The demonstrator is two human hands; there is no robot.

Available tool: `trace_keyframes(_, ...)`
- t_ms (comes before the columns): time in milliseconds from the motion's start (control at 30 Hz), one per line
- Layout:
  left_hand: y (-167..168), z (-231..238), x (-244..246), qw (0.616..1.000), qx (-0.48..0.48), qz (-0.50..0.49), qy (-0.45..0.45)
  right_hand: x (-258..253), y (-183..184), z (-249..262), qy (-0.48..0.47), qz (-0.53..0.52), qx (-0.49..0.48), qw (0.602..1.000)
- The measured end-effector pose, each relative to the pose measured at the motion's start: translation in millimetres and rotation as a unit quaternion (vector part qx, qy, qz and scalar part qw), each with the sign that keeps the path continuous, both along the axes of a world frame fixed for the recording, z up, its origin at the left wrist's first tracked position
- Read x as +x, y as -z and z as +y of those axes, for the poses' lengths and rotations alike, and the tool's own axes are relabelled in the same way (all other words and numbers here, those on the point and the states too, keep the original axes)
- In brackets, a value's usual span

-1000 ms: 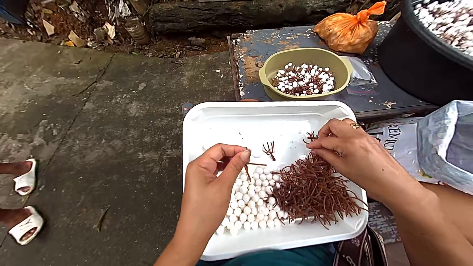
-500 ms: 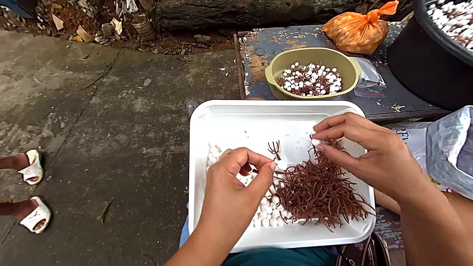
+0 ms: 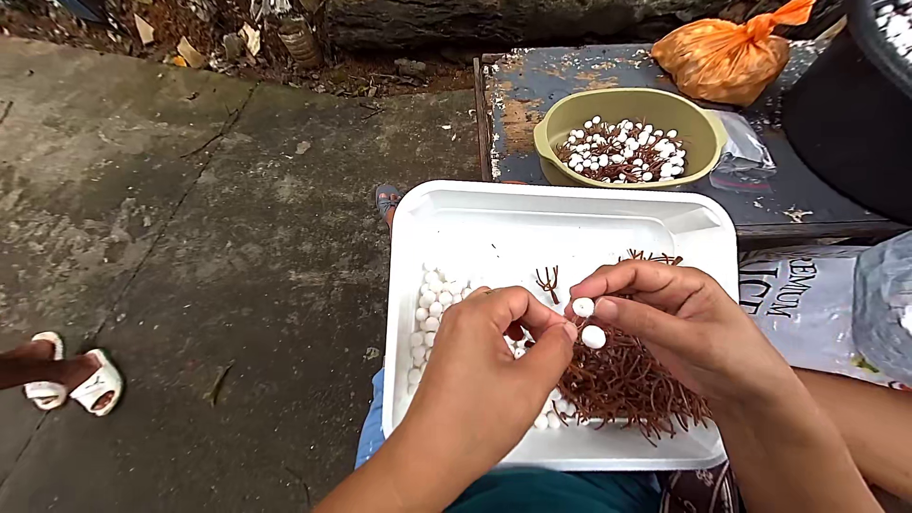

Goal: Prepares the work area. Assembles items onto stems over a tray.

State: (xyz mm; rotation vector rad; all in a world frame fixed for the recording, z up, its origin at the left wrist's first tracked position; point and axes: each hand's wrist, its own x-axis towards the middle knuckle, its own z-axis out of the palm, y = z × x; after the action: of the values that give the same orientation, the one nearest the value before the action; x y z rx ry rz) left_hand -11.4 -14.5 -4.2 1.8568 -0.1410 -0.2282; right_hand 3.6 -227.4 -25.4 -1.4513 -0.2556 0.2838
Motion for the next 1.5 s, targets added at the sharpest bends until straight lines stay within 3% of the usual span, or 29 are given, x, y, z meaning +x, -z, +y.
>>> trace_keyframes(200,-1.3,0.5,0.9,0.999,-0.014,0.041,0.015,0.7,6.5,4.8,-0.025,0.101,0.107,0.989)
trace_keyframes(333,-1.9,0.5,2.5,0.998,-0.014,0.058,0.014,1.6,7.1,6.8,-0.027,0.125,0.122,0.984)
trace_keyframes(733,-1.1,0.5,2.3,0.996,-0.002,0.082,0.03,1.0,2.8,6.3,-0.017,0.097,0.049,0.994)
trace_keyframes(1100,-1.1,-1.9,-0.3,0.994,-0.005,0.102,0.027,1.3,0.2,-0.5,-0.042,0.01,-0.036,0.998)
trace_keyframes(1233,0.5,0.8,7.5,0.985,-0.109,0.133,0.005,-4.1,0.0,-3.1,0.002,0.001,-0.022,1.0)
trace_keyframes(1367,1.1,-5.7,11.4,0.935,-0.279,0.209,-0.065,-15.2,10.3,11.2,0.029,-0.006,-0.054,0.998)
trace_keyframes(1500,7.3,-10.8,8.6,0.894,-0.339,0.282,-0.082,-21.9,19.5,34.9,0.056,-0.026,-0.023,0.998)
